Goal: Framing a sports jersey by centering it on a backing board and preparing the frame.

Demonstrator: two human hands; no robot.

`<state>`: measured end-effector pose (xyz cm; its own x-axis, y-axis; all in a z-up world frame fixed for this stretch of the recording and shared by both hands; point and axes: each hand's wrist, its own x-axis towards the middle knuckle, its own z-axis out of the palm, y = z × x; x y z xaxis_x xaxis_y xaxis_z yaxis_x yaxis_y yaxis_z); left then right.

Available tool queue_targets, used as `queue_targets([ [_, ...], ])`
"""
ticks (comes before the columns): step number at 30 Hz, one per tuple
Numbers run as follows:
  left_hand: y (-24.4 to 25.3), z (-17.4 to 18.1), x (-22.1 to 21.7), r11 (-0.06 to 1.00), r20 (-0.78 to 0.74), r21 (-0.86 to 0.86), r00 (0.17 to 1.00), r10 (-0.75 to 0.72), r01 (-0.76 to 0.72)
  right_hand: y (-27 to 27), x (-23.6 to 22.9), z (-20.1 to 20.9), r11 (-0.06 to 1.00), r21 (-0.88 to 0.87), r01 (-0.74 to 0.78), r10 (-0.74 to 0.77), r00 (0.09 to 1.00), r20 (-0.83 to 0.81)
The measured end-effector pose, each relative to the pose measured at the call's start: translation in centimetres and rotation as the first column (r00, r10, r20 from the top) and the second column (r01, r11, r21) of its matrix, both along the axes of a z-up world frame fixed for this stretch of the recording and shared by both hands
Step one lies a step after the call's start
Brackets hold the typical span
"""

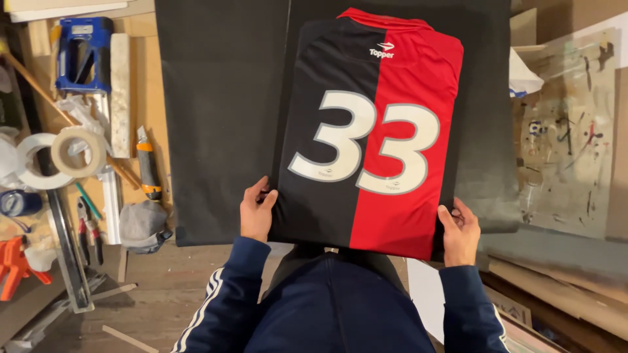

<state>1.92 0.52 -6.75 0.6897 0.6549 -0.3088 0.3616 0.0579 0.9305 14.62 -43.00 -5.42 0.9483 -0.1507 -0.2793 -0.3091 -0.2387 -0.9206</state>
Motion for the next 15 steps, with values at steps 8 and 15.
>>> queue_targets([
  [8, 2.3, -1.1, 0.8, 0.976, 0.012, 0.006, 0.976, 0.216, -0.216, 6.5, 6.7, 1.6, 0.995, -0.035, -0.098, 0.101, 0.992, 0.072],
  [15, 5.5, -0.2, 0.6, 0.990, 0.018, 0.119, 0.998, 0.068, -0.070, 7.4, 10.7, -0.5, 0.884, -0.386, -0.264, 0.336, 0.933, 0.132],
])
